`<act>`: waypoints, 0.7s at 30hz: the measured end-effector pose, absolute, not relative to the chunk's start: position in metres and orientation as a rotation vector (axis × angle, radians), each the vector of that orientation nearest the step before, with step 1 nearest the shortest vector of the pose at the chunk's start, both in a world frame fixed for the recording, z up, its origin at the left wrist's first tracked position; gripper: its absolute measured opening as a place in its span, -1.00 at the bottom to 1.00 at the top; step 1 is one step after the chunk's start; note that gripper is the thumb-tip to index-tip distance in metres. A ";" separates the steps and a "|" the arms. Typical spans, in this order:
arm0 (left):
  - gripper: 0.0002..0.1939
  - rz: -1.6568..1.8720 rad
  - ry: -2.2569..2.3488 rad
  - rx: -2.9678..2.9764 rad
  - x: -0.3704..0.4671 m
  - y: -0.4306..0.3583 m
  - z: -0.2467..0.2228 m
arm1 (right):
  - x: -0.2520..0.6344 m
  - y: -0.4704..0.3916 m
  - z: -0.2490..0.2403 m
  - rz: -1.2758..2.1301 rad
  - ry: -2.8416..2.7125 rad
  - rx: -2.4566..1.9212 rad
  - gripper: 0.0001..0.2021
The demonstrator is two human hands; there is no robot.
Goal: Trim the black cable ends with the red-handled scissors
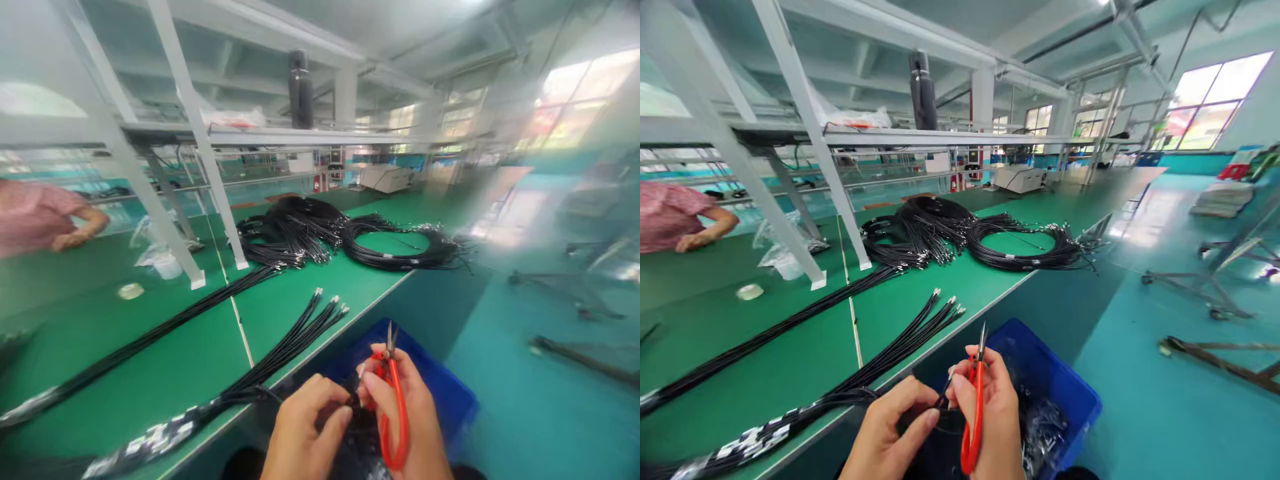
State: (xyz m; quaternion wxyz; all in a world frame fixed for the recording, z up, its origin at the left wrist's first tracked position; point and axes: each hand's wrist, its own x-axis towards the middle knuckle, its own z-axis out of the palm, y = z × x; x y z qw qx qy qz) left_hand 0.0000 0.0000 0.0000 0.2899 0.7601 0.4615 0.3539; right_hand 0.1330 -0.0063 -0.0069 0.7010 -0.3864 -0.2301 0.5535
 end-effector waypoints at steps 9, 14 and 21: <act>-0.88 0.824 1.284 2.045 0.008 -0.008 0.006 | 0.140 -0.012 -0.001 1.154 -0.581 -0.950 -0.63; -0.88 0.782 1.288 2.051 0.007 -0.008 0.002 | 0.142 -0.014 -0.007 1.192 -0.587 -0.950 -0.65; -0.87 0.752 1.298 2.043 0.009 -0.005 0.002 | 0.143 -0.010 -0.010 1.205 -0.573 -0.964 -0.63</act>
